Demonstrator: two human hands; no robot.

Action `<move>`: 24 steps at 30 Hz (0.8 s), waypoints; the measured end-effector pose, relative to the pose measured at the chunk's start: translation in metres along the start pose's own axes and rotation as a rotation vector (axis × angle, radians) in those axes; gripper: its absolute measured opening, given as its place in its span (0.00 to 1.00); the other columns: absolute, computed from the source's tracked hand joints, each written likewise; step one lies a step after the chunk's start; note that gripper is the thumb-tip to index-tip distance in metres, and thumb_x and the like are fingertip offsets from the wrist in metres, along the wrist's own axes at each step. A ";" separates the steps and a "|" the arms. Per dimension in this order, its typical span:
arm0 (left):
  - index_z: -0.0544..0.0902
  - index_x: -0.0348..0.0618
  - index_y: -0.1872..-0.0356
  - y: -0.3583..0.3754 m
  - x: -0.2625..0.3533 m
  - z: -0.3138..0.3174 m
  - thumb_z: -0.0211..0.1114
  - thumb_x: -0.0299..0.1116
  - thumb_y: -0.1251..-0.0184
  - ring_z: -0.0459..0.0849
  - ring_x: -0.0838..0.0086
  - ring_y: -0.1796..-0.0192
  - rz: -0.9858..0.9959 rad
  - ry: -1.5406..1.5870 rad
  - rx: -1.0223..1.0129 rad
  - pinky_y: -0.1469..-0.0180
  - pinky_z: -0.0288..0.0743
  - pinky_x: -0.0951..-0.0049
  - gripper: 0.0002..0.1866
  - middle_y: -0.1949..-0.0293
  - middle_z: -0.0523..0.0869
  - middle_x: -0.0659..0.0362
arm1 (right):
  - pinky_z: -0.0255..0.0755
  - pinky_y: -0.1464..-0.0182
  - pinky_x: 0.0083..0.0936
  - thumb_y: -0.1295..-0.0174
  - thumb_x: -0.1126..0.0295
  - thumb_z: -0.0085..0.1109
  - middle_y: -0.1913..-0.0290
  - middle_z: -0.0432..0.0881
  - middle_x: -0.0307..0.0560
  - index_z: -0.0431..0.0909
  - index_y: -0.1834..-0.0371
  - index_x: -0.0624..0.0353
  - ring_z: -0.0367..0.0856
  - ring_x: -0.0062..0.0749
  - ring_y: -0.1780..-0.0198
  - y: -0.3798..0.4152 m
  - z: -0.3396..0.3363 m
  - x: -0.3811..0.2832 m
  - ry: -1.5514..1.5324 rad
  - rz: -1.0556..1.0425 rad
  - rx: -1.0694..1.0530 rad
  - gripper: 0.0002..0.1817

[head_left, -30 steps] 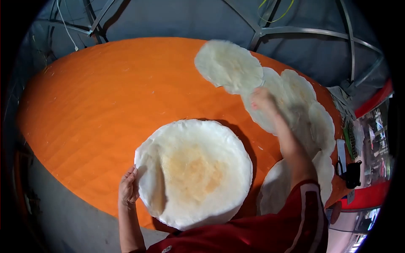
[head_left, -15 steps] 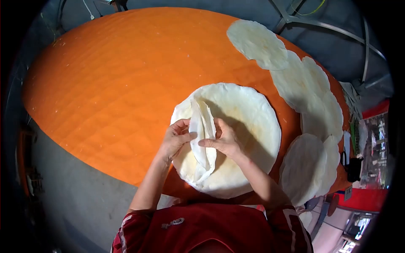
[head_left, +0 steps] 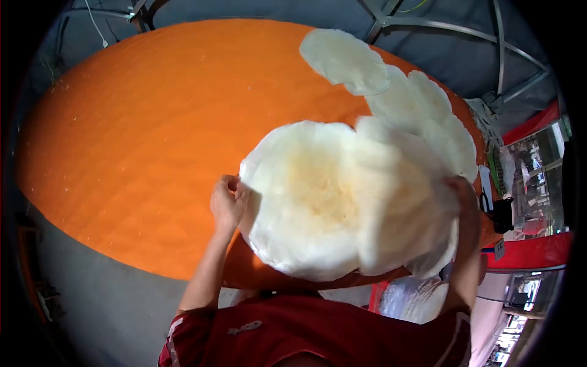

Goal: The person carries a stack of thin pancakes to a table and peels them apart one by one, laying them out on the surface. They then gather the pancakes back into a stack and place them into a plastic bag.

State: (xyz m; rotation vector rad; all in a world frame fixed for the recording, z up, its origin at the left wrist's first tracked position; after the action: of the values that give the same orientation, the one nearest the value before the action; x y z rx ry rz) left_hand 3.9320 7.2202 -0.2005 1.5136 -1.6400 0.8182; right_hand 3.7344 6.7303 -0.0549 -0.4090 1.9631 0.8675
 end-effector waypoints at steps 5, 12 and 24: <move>0.70 0.26 0.55 -0.021 0.028 -0.011 0.72 0.33 0.59 0.79 0.68 0.59 -0.282 0.512 -0.382 0.56 0.73 0.71 0.30 0.61 0.80 0.49 | 0.76 0.66 0.30 0.52 0.75 0.51 0.69 0.79 0.51 0.75 0.66 0.67 0.80 0.34 0.72 0.027 0.016 -0.145 -0.113 -0.072 -0.261 0.11; 0.74 0.28 0.57 -0.054 0.027 0.000 0.77 0.39 0.66 0.79 0.66 0.55 -0.556 0.222 -0.586 0.52 0.72 0.68 0.34 0.61 0.81 0.49 | 0.78 0.59 0.31 0.47 0.77 0.52 0.64 0.79 0.53 0.72 0.58 0.69 0.81 0.36 0.65 0.005 0.052 -0.276 -0.187 -0.455 -0.349 0.13; 0.75 0.33 0.52 -0.044 0.023 -0.002 0.71 0.30 0.56 0.77 0.65 0.50 -0.625 0.680 -0.806 0.44 0.68 0.66 0.26 0.55 0.80 0.53 | 0.72 0.54 0.38 0.44 0.73 0.47 0.58 0.75 0.56 0.70 0.53 0.67 0.76 0.45 0.59 -0.169 0.104 -0.075 -0.603 -0.047 0.200 0.16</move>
State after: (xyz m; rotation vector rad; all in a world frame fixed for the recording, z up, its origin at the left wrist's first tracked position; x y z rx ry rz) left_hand 3.9756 7.2054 -0.1816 0.9096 -0.7476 0.2087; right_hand 3.9376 6.6824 -0.0945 -0.0585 1.4532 0.6574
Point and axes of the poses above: each hand's wrist, its own y-axis away from the middle knuckle, its own z-axis out of the palm, x = y × z, the point moved 1 cm from there along -y, towards the middle knuckle
